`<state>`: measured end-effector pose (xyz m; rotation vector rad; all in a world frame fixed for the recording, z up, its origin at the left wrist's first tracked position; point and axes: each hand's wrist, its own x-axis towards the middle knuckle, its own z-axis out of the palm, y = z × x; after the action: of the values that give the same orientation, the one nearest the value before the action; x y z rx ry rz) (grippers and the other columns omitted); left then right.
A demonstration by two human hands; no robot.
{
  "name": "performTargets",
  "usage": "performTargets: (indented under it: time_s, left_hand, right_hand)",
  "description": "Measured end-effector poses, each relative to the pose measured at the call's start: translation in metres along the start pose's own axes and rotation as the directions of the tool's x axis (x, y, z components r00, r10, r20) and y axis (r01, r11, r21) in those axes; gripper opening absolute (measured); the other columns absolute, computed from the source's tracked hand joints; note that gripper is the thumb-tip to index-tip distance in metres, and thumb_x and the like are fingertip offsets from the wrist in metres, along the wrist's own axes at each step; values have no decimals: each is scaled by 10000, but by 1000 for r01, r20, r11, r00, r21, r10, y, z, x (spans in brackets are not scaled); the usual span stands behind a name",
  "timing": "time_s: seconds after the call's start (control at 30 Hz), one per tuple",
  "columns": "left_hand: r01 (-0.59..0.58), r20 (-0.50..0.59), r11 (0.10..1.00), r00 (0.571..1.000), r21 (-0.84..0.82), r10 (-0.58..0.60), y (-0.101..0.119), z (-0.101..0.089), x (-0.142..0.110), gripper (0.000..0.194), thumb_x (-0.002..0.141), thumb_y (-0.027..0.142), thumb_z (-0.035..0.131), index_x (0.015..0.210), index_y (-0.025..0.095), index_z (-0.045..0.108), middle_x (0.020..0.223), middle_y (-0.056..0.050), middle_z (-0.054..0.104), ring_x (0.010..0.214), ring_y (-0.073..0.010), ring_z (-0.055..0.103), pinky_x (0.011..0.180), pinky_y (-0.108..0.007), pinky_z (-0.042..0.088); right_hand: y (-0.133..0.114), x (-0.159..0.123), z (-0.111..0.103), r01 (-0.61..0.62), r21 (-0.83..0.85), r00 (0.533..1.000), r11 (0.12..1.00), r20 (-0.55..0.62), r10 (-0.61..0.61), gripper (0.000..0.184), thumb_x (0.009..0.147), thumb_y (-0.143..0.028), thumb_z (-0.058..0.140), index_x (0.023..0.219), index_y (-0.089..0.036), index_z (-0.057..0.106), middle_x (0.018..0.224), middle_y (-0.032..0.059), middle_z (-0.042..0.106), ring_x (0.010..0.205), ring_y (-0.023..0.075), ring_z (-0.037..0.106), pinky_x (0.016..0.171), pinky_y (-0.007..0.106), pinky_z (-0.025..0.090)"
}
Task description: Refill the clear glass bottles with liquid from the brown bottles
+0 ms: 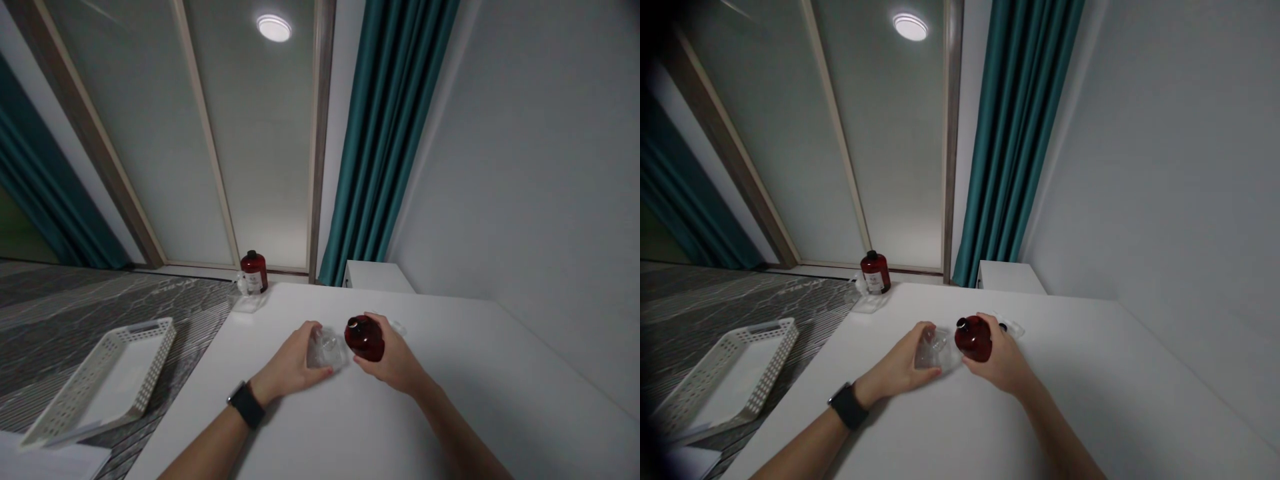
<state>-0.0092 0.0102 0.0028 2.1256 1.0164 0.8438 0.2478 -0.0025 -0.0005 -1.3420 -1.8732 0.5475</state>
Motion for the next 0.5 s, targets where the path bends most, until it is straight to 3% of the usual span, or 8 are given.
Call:
performTargets:
  time_s: [0.27,0.5]
  left_hand:
    - [-7,47,998,999,-70,10,-1,-5,-1,619,732,310,806,1237,183,472,1162,-107,610,1034,-274,599,920,-422,499]
    - [12,23,1000,1000,-3,-12,-8,3,-3,617,685,342,833,1178,187,495,1084,-83,630,951,-261,611,841,-373,500]
  right_hand:
    - [-4,1,-1,-6,-21,999,1000,50,7,799,681,-311,786,1391,-223,432,1361,158,599,1272,348,574,1059,506,473]
    - [-18,4,-6,-32,195,996,980,87,15,715,668,-218,738,1326,-234,457,1345,124,602,1253,306,588,1084,482,453]
